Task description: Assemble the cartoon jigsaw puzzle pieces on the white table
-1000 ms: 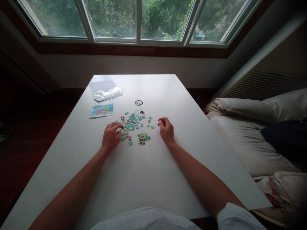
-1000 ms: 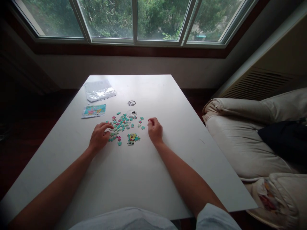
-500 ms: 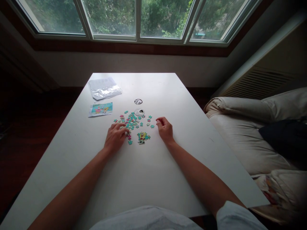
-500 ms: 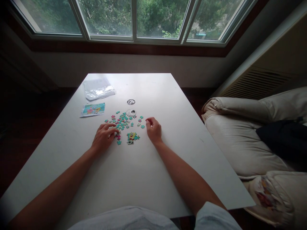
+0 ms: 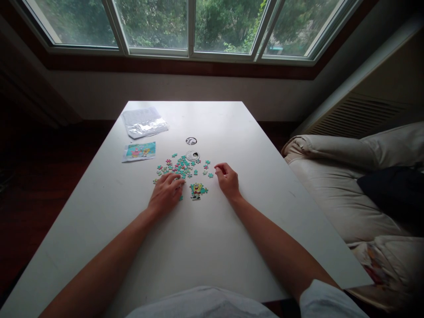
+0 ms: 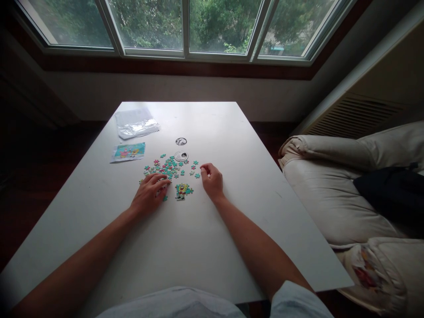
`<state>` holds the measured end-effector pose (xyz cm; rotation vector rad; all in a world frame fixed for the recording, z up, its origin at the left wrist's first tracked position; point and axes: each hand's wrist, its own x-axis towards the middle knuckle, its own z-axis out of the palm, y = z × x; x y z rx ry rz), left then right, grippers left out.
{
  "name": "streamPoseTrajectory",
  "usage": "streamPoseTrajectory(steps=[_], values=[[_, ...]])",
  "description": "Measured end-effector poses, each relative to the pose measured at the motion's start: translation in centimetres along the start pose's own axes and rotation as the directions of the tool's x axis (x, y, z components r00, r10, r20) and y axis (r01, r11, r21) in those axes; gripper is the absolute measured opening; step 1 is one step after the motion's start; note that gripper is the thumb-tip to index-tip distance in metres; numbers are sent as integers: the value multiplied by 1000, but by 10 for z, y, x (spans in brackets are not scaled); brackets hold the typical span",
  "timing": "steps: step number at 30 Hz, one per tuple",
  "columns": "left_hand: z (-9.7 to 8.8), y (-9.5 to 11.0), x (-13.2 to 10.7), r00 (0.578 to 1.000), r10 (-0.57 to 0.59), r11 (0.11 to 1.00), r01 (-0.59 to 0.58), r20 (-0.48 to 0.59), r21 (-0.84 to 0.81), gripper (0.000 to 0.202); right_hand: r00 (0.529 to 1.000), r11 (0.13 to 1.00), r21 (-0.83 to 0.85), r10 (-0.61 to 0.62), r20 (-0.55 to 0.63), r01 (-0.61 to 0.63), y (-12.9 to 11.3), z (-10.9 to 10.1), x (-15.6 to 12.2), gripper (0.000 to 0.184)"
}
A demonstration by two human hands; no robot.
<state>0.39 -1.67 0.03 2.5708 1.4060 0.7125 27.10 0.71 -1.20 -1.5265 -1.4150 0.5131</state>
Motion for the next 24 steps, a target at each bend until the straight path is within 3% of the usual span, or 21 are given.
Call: streamPoseTrajectory(steps=[9,24], values=[[2,0,-2,997,45,999,-45,59,0,38,1000,1000,-5,-2,6,2,-2,0,-1,23],[5,0,-1,995,82,996,-84,64,32,36,1000,1000,-12,-3,19,4,-2,1,-1,23]])
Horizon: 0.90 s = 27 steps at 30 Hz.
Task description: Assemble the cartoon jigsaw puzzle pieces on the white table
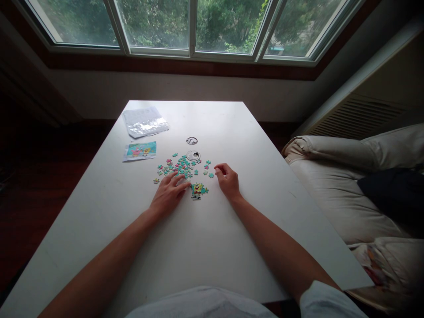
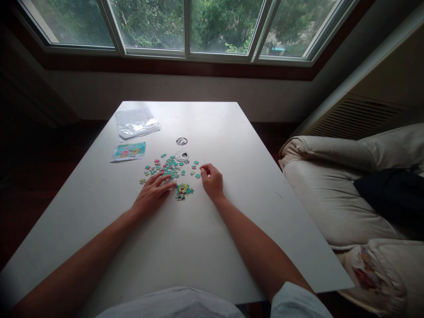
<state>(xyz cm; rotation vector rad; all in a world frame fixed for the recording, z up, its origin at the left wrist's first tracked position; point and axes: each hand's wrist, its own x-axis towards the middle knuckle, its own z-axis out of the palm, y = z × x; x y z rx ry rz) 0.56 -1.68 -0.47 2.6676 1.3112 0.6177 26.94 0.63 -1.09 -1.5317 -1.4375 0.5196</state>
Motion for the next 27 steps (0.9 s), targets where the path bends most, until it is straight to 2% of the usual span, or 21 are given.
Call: streamPoseTrajectory(steps=[5,15,17,20,24,27], values=[[1,-1,-1,999,-47,999,47,-26,1,41,1000,1000,9,-4,7,4,-1,-1,0,22],[-6,-2,1,988,-139,990,140,-66,5,34,1000,1000,25,-5,-5,5,3,2,0,23],[-13,-9,2,970,-221,974,225,-104,20,32,1000,1000,26,-5,-5,5,3,2,0,23],[-30,-24,-1,915,-381,914,394,-134,98,32,1000,1000,29,-9,-2,10,2,1,0,23],[-50,-44,-9,872,-488,844,482,-35,235,30,1000,999,28,-20,5,20,2,0,0,22],[-57,-53,-14,852,-522,832,501,30,240,28,1000,999,28,-28,9,28,3,0,0,23]])
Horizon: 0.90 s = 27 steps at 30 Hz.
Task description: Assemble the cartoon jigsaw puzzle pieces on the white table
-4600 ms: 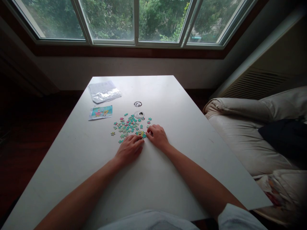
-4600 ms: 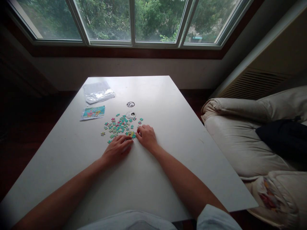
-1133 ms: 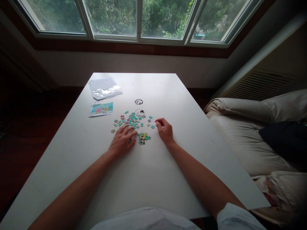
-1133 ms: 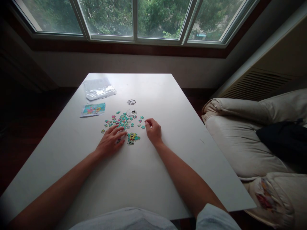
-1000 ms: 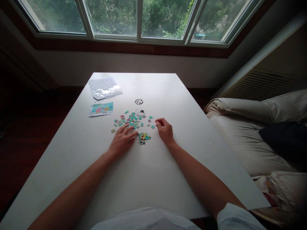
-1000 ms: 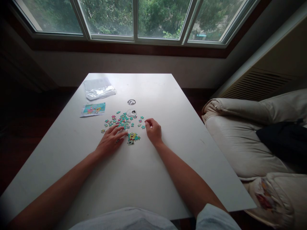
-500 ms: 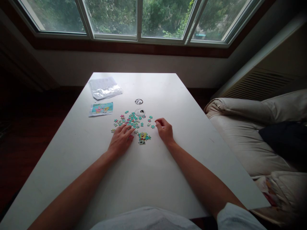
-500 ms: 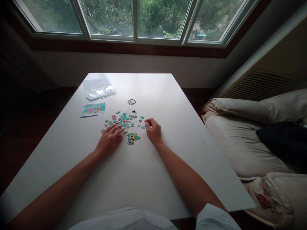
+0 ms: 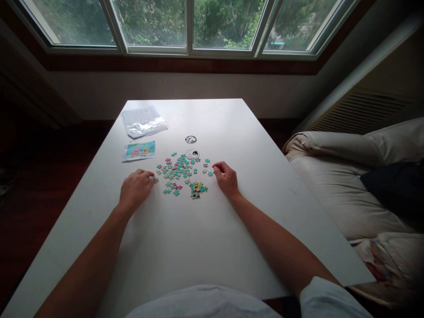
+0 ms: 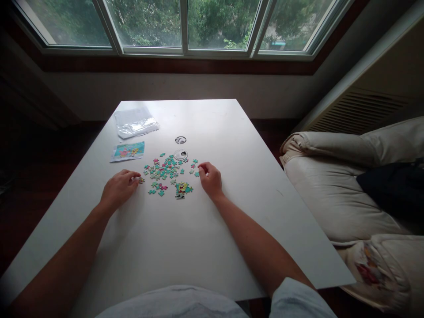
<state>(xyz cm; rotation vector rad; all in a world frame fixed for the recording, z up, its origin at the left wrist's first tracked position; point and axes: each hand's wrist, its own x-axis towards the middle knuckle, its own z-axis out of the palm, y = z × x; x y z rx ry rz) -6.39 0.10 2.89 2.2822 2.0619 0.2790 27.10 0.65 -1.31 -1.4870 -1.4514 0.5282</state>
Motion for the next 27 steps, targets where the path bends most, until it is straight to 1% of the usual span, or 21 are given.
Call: streamPoseTrajectory(steps=[5,14,18,27], values=[[2,-1,-1,1000,23,1000,-23,-13,13,24,1000,1000,4,-19,-6,19,1,0,0,22],[11,4,-1,984,159,987,-159,-76,1,26,1000,1000,-8,-11,-1,11,0,-1,1,22],[13,6,-1,982,167,985,-170,-85,-27,27,1000,1000,-9,-7,9,7,-1,-1,0,22],[20,7,1,981,145,986,-155,-128,-67,20,1000,1000,-12,-7,9,7,-3,-1,0,23]])
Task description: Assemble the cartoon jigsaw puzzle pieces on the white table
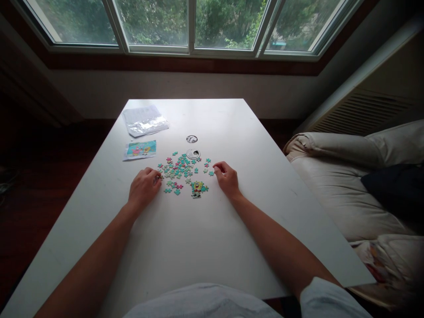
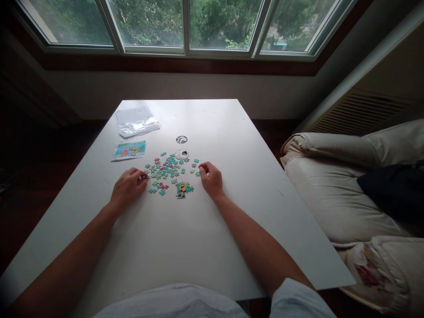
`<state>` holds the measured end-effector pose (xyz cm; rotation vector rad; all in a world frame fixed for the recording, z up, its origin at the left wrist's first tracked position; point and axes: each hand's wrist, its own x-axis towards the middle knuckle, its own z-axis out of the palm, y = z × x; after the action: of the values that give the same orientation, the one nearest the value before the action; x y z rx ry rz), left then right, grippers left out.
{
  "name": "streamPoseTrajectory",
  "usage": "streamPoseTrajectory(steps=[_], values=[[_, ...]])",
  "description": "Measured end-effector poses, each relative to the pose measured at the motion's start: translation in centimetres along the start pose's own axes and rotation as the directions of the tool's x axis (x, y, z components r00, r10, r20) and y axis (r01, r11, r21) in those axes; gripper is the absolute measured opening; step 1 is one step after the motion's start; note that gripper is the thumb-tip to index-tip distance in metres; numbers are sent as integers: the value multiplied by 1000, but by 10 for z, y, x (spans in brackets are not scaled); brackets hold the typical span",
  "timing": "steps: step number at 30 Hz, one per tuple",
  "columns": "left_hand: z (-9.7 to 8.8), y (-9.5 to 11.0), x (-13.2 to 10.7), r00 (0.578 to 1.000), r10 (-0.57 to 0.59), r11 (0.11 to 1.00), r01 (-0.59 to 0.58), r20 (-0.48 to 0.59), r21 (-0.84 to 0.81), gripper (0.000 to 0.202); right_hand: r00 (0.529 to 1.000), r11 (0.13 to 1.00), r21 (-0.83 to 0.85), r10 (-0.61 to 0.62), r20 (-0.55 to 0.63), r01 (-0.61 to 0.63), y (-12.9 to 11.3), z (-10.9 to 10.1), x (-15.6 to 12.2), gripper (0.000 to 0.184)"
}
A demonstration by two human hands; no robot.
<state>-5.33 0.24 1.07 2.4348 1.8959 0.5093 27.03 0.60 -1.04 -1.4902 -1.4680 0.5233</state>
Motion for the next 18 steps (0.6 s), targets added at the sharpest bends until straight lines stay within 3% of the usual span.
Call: streamPoseTrajectory(steps=[11,18], values=[[6,10,3,997,-69,997,67,-27,-47,18,1000,1000,-23,15,5,-15,-3,1,0,23],[9,16,3,993,-71,997,73,-92,22,17,1000,1000,-21,8,11,-8,-1,2,2,24]])
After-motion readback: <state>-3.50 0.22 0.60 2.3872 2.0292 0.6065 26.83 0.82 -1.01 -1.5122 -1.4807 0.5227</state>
